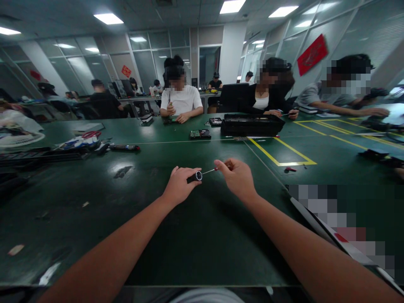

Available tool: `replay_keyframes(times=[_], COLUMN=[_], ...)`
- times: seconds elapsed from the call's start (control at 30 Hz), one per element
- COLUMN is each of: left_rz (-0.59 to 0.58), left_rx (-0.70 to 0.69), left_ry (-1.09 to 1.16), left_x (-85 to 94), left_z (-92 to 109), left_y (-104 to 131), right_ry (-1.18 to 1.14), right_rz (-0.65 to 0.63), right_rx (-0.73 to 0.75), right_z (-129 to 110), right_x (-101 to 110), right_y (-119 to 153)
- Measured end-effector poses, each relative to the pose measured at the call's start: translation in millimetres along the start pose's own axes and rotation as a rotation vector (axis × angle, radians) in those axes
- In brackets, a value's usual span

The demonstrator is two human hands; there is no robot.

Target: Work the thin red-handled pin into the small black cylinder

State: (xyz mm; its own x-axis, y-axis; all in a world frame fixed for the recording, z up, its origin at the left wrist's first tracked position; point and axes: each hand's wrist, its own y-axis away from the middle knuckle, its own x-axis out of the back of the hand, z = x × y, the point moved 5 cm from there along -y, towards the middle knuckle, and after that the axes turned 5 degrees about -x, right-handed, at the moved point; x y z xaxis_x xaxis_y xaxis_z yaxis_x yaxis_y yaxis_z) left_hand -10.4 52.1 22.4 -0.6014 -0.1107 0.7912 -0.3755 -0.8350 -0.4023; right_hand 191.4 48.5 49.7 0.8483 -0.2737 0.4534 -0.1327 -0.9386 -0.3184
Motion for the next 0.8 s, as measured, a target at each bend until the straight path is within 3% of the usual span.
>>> replay_keyframes(times=[0.2, 0.37, 0.6, 0.8], left_rz=[-0.002, 0.01, 0.005, 0.014], left_rx=[0.024, 0.024, 0.028, 0.03], left_ry=[-0.003, -0.001, -0.006, -0.005], left_x=[0.3, -1.1, -1.0, -0.7], left_z=[-4.3, -6.5, -8.7, -9.4], left_y=[-0.3, -0.2, 0.0, -0.2], right_ry=[-0.002, 0.111, 0.037, 0.107], right_rz=[-0.103, -0.08, -0.171, -0.159], right_rx=[0.178, 0.124, 0.116, 0.086], right_z=[-6.7, -6.4, -8.1, -5.1], right_x=[-5.4, -3.9, -9.4, -9.7], right_y=[5.1, 2.8, 6.3, 1.6])
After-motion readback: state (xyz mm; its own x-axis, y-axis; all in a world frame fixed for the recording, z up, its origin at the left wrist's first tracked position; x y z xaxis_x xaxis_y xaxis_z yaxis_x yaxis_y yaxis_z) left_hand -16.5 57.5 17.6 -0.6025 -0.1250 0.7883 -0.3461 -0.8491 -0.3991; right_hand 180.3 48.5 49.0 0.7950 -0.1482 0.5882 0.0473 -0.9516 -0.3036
